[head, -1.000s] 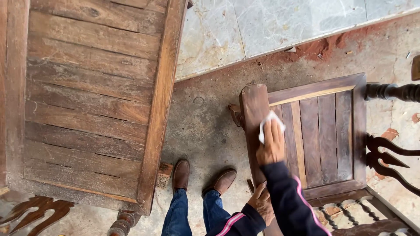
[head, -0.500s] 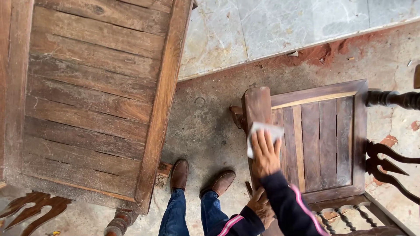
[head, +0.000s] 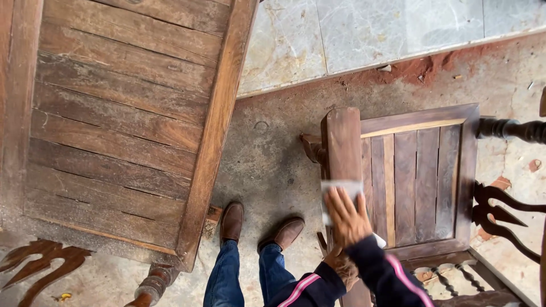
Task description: Sanding the surface of a wooden chair using sandpaper.
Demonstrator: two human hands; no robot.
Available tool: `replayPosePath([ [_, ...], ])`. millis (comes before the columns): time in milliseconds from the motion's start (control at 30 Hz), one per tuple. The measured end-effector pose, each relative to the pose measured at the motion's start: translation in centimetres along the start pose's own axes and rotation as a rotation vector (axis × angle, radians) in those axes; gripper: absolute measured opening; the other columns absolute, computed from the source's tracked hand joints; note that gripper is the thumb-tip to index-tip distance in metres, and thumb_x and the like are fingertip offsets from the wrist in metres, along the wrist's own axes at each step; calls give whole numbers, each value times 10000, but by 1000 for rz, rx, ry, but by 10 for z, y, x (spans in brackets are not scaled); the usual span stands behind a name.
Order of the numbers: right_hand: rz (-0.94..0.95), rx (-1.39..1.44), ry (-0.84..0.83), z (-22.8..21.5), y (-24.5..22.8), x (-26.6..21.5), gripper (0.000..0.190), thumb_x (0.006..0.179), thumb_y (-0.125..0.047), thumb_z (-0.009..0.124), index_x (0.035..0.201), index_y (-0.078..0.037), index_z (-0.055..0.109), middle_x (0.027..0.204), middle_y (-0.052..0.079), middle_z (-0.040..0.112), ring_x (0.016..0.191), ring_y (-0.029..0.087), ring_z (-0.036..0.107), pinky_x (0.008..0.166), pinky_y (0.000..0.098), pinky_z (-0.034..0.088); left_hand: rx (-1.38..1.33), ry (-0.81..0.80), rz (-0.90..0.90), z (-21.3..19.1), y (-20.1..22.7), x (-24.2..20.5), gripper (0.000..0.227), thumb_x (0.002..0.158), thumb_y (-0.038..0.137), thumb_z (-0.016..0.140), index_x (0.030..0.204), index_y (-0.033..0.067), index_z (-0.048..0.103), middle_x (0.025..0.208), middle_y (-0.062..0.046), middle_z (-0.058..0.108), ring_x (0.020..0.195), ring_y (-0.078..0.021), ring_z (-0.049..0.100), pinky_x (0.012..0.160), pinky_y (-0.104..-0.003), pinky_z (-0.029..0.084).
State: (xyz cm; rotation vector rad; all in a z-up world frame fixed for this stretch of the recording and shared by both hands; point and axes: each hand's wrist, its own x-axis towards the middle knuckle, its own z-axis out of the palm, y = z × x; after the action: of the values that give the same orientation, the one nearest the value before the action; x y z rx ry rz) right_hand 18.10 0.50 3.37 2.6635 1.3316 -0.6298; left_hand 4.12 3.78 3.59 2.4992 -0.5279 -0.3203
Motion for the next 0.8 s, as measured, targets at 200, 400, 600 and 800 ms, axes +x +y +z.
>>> replayPosePath([
  [200,63,-371,-140,-55,19,109,949,760,-181,600,1637,-121,241,1706,123,163,1560,290,173,1187,641,155,21,46,-26,33,10,-5,609,1003,383,341,1581,196,391,1652,-17,370,1550,-216,284,1273,-488,70],
  [400,-83,126,86,-2,-2,-24,822,798,-206,581,1552,-75,282,1638,176,195,1504,337,178,1151,707,136,-31,107,-52,66,22,-2,561,1020,352,351,1564,234,420,1647,9,382,1557,-249,292,1294,-523,70],
  [600,-151,-3,85,-8,40,56,724,892,-190,527,1579,-131,309,1667,143,197,1532,331,197,1189,688,137,103,-37,-29,41,12,-6,595,979,407,411,1554,255,438,1682,-30,332,1564,-281,213,1274,-543,54],
  [800,77,103,241,-34,40,89,838,770,14,491,1593,-80,361,1697,154,270,1576,339,251,1229,667,173,9,77,-24,34,12,-10,629,907,373,508,1526,263,500,1687,-29,321,1592,-268,164,1259,-543,24],
])
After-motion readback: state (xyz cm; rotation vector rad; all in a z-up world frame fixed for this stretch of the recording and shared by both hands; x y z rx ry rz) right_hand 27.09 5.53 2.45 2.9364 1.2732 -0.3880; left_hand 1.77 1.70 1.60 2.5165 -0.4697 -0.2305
